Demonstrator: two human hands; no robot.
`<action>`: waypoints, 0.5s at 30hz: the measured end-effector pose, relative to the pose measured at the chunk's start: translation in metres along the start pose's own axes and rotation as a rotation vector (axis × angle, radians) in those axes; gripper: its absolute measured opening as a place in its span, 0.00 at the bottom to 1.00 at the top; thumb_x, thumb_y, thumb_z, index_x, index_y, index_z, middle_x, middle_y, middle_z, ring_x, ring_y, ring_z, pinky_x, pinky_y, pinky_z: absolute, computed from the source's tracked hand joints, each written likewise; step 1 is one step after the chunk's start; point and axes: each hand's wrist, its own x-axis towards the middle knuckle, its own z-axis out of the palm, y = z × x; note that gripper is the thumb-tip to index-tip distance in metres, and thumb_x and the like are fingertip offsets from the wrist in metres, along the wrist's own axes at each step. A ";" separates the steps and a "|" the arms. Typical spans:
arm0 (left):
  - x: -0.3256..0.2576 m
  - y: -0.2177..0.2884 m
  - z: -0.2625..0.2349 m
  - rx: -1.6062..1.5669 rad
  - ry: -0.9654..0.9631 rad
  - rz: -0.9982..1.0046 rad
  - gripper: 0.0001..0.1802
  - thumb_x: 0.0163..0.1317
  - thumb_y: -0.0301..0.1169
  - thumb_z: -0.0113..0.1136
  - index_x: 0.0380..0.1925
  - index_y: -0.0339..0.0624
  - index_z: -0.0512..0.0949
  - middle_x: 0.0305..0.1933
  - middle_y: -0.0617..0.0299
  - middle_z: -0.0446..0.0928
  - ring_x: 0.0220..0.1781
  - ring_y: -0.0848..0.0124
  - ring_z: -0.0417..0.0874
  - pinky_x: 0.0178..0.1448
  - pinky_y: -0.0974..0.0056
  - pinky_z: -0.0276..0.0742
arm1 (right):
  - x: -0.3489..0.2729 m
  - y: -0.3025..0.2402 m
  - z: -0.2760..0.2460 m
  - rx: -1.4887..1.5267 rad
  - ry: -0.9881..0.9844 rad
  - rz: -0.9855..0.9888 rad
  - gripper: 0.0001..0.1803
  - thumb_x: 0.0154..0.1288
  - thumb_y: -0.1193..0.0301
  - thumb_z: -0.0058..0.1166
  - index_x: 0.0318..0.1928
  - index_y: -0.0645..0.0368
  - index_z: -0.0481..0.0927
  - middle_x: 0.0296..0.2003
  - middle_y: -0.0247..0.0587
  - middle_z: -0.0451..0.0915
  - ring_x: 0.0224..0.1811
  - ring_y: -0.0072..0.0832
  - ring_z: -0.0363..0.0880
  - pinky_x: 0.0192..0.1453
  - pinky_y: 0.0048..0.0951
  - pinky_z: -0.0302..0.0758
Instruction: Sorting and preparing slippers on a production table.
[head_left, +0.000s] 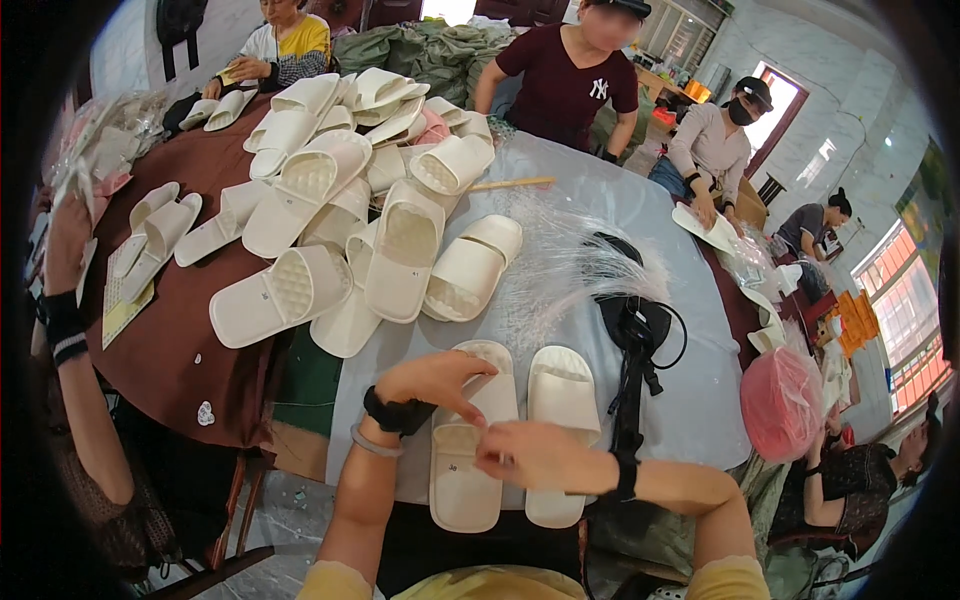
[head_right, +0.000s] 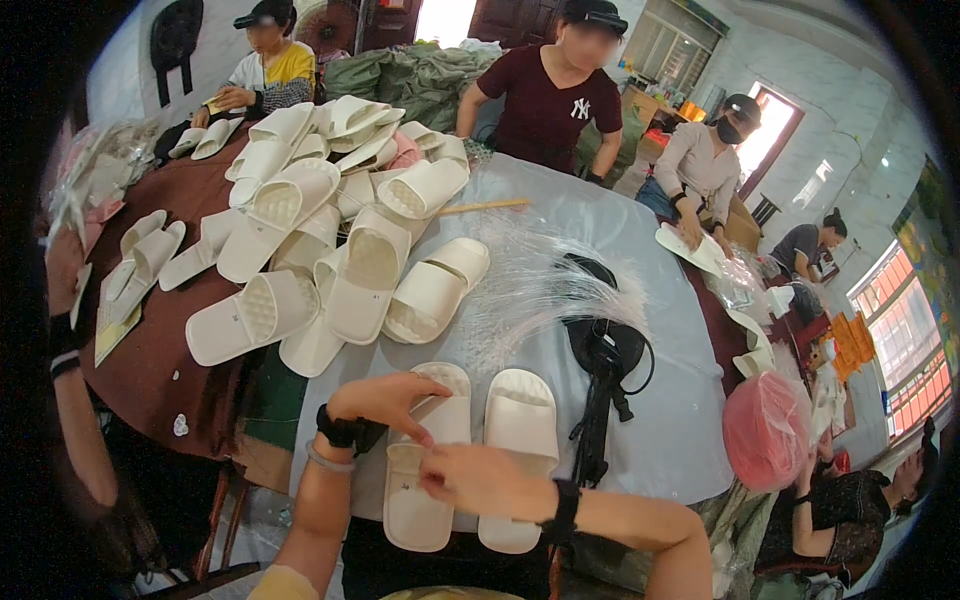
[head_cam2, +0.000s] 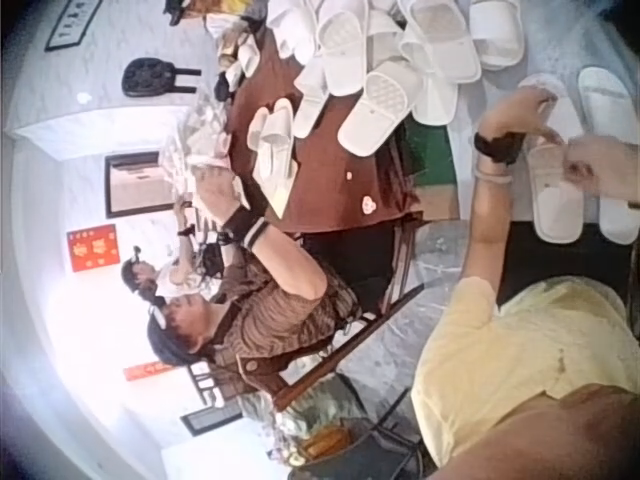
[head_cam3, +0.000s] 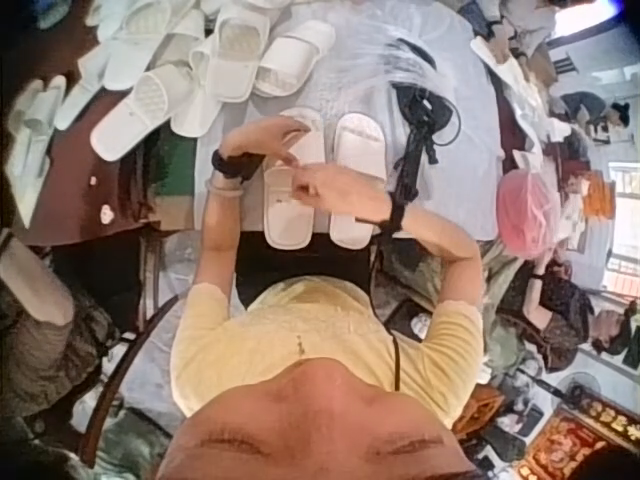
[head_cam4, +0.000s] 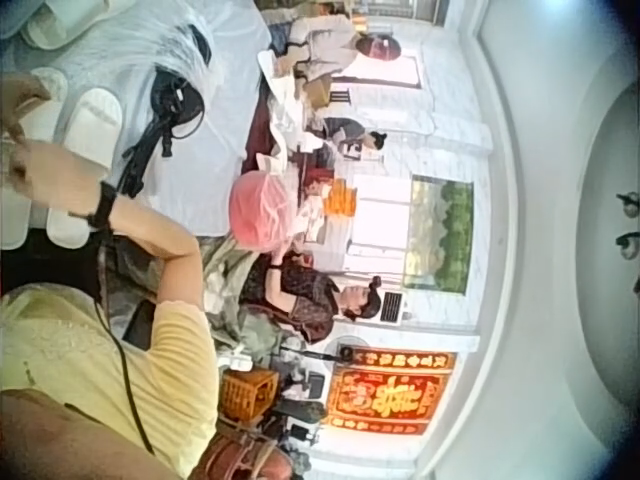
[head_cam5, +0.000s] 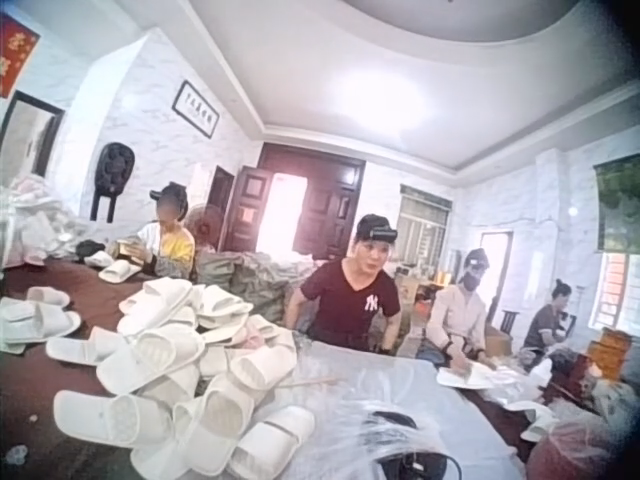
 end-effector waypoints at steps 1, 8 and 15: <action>-0.001 0.000 -0.001 -0.010 -0.001 0.025 0.42 0.41 0.49 0.70 0.53 0.34 0.69 0.55 0.46 0.70 0.58 0.56 0.70 0.61 0.61 0.64 | -0.009 -0.012 0.001 0.028 -0.027 -0.062 0.08 0.60 0.64 0.49 0.34 0.55 0.74 0.30 0.42 0.74 0.34 0.40 0.76 0.34 0.40 0.71; 0.002 0.022 -0.012 -0.121 0.059 -0.150 0.33 0.49 0.44 0.67 0.51 0.36 0.72 0.49 0.51 0.76 0.51 0.60 0.76 0.55 0.63 0.69 | -0.083 -0.029 0.021 0.150 -0.410 -0.120 0.10 0.64 0.62 0.45 0.38 0.54 0.72 0.32 0.39 0.73 0.37 0.39 0.76 0.37 0.38 0.73; 0.002 0.030 -0.016 -0.054 0.341 -0.150 0.20 0.56 0.32 0.61 0.48 0.36 0.74 0.43 0.58 0.79 0.46 0.70 0.78 0.52 0.66 0.71 | -0.162 -0.024 0.050 0.227 -0.617 -0.068 0.11 0.64 0.64 0.46 0.44 0.52 0.74 0.32 0.38 0.75 0.34 0.39 0.77 0.34 0.36 0.74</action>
